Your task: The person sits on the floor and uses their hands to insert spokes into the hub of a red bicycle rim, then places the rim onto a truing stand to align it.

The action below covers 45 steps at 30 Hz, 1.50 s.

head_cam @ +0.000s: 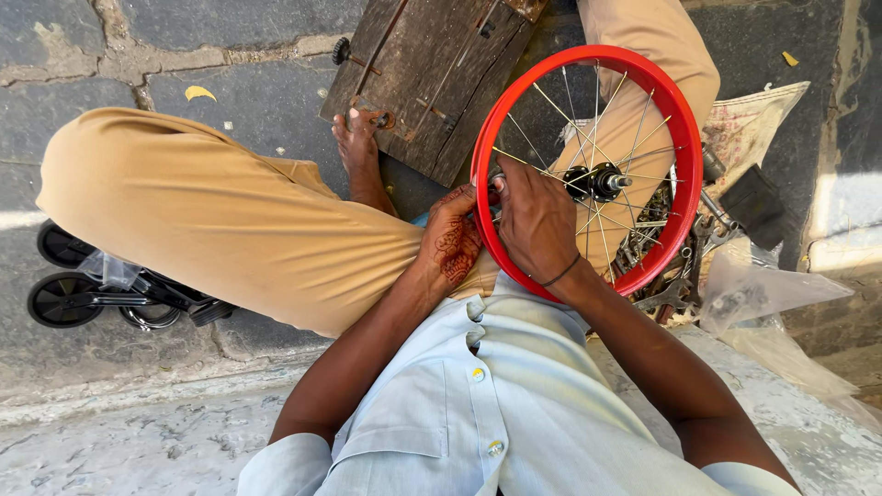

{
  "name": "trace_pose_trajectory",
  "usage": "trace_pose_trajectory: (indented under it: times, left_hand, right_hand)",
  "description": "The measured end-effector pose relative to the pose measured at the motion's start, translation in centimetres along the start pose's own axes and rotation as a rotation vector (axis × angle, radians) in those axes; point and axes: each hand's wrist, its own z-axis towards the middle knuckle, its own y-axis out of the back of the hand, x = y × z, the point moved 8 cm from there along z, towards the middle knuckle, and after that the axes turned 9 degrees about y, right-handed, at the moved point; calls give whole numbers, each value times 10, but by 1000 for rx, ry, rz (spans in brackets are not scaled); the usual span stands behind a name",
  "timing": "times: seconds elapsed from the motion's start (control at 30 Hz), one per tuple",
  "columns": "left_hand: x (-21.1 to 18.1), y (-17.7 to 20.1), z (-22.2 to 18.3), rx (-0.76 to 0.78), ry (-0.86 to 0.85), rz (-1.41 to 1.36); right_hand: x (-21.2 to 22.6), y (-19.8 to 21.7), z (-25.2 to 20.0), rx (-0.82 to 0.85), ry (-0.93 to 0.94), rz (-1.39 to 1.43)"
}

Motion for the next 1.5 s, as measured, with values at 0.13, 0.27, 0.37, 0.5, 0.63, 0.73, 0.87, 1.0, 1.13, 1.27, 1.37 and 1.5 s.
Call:
trace_pose_trajectory:
  times: [0.13,0.27,0.37,0.5,0.63,0.73,0.87,1.0,1.13,1.27,1.37,1.5]
  left_hand:
    - [3,8,0,-85,16,-2]
    - [0,4,1,-38,-23,-8]
    - [-3,0,-6,-48,-2,13]
    - [-7,-15,-9,60,-30,48]
    - [-5,-14,-6,87,1,65]
    - [-2,4,5,-62,37,43]
    - [-4,6,3,-20,-13,23]
    - [-5,-2,0,49,-9,28]
    - [-1,12,8,-108,11,49]
    - [-10,2,4,-100,-44,58]
    - [-27,-16,11,-149,-53,196]
    - [-31,-27,49,-226,11,288]
  right_hand:
    - [20,13,-8,-118,161,-7]
    - [27,19,-6,-100,201,-99]
    - [12,20,2,-17,83,19]
    - [8,23,4,80,30,61]
    - [6,15,16,102,20,-4]
    - [9,9,16,86,123,-110]
    - [14,10,6,43,173,38]
    - [5,11,17,60,83,146]
    - [5,0,17,171,40,-43]
    - [20,17,1,-10,127,-10]
    - [16,22,-1,-24,93,-12]
    - [13,22,-3,-29,5,32]
